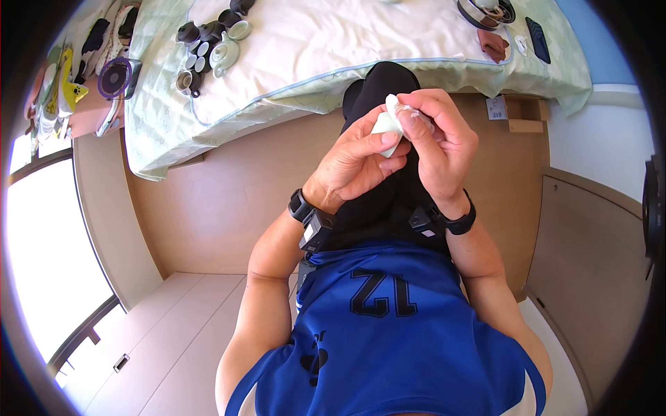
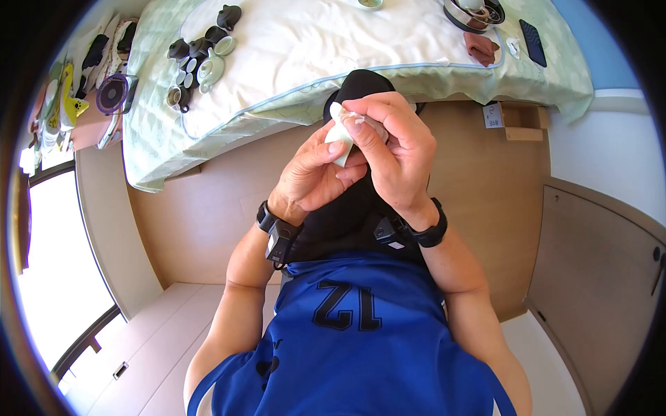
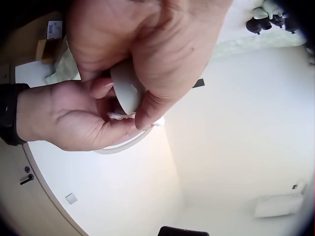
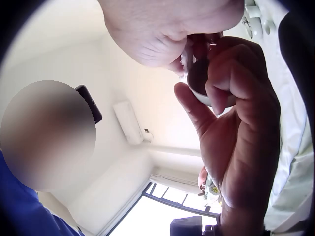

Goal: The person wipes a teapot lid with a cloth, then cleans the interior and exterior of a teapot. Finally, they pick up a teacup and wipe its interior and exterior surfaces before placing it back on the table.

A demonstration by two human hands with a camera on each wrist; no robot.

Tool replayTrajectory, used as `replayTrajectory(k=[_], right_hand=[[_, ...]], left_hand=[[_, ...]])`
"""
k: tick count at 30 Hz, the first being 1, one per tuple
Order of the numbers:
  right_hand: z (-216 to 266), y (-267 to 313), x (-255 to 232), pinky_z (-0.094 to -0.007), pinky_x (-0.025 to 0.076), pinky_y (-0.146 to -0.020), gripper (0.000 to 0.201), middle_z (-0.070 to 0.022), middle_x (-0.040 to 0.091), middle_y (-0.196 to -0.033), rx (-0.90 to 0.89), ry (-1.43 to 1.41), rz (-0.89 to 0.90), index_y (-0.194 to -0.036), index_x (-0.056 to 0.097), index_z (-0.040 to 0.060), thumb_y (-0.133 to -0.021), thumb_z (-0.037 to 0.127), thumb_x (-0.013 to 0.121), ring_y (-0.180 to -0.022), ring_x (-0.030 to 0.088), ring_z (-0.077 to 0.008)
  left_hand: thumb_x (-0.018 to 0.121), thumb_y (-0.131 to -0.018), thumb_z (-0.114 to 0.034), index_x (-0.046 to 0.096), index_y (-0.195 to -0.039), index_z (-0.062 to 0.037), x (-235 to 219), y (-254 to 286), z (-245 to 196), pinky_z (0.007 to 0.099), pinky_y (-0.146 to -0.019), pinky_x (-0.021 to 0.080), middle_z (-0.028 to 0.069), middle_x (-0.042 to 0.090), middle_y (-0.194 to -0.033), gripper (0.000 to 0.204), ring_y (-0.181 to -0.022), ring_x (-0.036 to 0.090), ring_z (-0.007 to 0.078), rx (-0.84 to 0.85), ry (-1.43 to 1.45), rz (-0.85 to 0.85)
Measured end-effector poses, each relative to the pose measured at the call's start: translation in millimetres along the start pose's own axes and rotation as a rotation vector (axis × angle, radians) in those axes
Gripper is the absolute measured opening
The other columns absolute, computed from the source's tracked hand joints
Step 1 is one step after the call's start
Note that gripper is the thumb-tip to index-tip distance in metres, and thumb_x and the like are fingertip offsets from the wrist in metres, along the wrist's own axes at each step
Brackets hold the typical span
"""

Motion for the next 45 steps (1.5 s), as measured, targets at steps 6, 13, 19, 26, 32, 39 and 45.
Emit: replayTrajectory(k=[6, 13, 19, 26, 32, 39, 45], right_hand=[[-18, 1, -11, -0.0224, 0.053, -0.077, 0.016, -0.0065, 0.070, -0.107, 0.254, -0.078, -0.108, -0.114, 0.072, -0.0061, -0.101, 0.002, 0.070, -0.090, 0.065, -0.0088], [-15, 1, -7, -0.0228, 0.054, -0.073, 0.014, -0.0070, 0.072, -0.107, 0.164, -0.063, -0.129, -0.112, 0.073, -0.0042, -0.100, 0.002, 0.071, -0.087, 0.066, -0.0083], [-18, 11, -8, -0.0246, 0.056, -0.070, 0.013, -0.0093, 0.070, -0.106, 0.026, 0.138, -0.051, -0.110, 0.074, -0.0045, -0.097, -0.001, 0.072, -0.086, 0.068, -0.0114], [-4, 25, 9, -0.0300, 0.056, -0.071, 0.019, -0.0116, 0.070, -0.101, -0.023, 0.251, 0.034, -0.108, 0.075, -0.0015, -0.090, -0.004, 0.076, -0.087, 0.069, -0.0218], [17, 15, 23, -0.0351, 0.055, -0.075, 0.019, -0.0128, 0.070, -0.099, -0.185, 0.286, 0.080, -0.104, 0.075, -0.0015, -0.085, -0.006, 0.076, -0.089, 0.068, -0.0268], [8, -7, 9, -0.0334, 0.055, -0.073, 0.012, -0.0131, 0.070, -0.099, -0.179, 0.346, 0.001, -0.103, 0.076, -0.0010, -0.091, 0.000, 0.074, -0.086, 0.068, -0.0259], [-4, 2, -5, -0.0298, 0.055, -0.067, 0.014, -0.0117, 0.070, -0.102, -0.114, 0.359, 0.035, -0.106, 0.075, -0.0016, -0.092, -0.004, 0.073, -0.083, 0.068, -0.0192]], left_hand=[[0.067, -0.101, -0.045, 0.059, -0.133, -0.0073, 4, 1, 7, 0.0321, -0.076, 0.049, 0.0085, 0.065, -0.116, 0.050, -0.085, 0.055, 0.0174, -0.033, 0.035, 0.038], [0.048, -0.106, -0.060, 0.066, -0.122, -0.0116, -12, -2, 11, 0.0328, -0.081, 0.050, 0.0017, 0.067, -0.111, 0.054, -0.092, 0.059, 0.0173, 0.002, 0.065, -0.277], [0.039, -0.110, -0.058, 0.066, -0.122, -0.0096, -18, -7, 0, 0.0312, -0.079, 0.048, 0.0037, 0.068, -0.111, 0.057, -0.089, 0.058, 0.0168, 0.070, 0.135, -0.157], [0.037, -0.112, -0.055, 0.066, -0.120, -0.0042, -15, -3, -10, 0.0356, -0.087, 0.052, 0.0069, 0.069, -0.111, 0.059, -0.100, 0.064, 0.0186, 0.194, -0.001, -0.350], [0.041, -0.112, -0.055, 0.063, -0.126, -0.0071, -17, -2, 0, 0.0401, -0.099, 0.054, 0.0087, 0.069, -0.119, 0.054, -0.110, 0.065, 0.0200, 0.108, -0.009, -0.247], [0.042, -0.111, -0.055, 0.059, -0.131, -0.0130, -3, 3, 13, 0.0339, -0.088, 0.052, 0.0023, 0.067, -0.122, 0.050, -0.106, 0.065, 0.0144, 0.016, -0.146, -0.383], [0.038, -0.112, -0.055, 0.064, -0.127, -0.0097, -30, 2, 8, 0.0312, -0.082, 0.051, 0.0052, 0.071, -0.116, 0.054, -0.099, 0.065, 0.0142, 0.064, -0.017, -0.171]])
Point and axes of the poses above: each hand's wrist, its own y-axis away from the middle knuckle, its own x-axis out of the palm, z = x × y, the point moved 7 cm from there along -y, towards the middle knuckle
